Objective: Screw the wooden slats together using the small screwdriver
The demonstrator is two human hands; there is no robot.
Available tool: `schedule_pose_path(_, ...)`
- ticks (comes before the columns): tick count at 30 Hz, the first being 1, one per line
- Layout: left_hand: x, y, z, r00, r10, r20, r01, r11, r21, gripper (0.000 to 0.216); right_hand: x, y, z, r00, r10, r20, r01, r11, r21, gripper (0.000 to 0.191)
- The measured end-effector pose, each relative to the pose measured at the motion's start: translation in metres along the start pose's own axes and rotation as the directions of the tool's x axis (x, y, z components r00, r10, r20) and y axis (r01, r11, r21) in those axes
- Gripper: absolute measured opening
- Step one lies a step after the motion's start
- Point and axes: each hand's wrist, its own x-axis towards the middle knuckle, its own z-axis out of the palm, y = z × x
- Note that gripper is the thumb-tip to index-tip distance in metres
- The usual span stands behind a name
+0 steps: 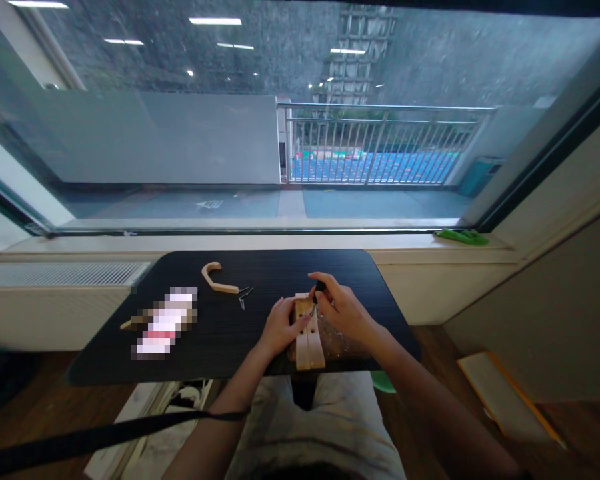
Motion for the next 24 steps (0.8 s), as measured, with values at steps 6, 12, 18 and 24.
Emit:
schedule_pose_path(6, 0.002, 0.001, 0.0, 1.0, -0.019, 0.003, 0.019, 1.0, 0.005, 0.026, 0.002, 0.0, 0.001, 1.0, -0.008, 0.003, 0.008, 1.0, -0.005, 0.038)
schedule_pose_path(12, 0.004, 0.009, -0.002, 0.999, -0.03, 0.041, 0.029, 0.999, 0.02, 0.03, 0.001, -0.001, -0.003, 1.0, -0.013, -0.028, 0.012, 1.0, -0.008, 0.039)
schedule_pose_path(18, 0.006, 0.01, 0.0, 0.998, -0.023, 0.063, 0.02, 0.999, 0.046, 0.031, -0.001, -0.004, -0.006, 0.998, -0.039, -0.058, 0.037, 0.999, -0.025, 0.038)
schedule_pose_path(24, 0.007, 0.007, 0.003, 0.997, -0.011, 0.073, 0.009, 0.999, 0.036, 0.035, -0.002, -0.008, -0.01, 0.998, -0.025, -0.057, 0.019, 0.996, -0.092, 0.04)
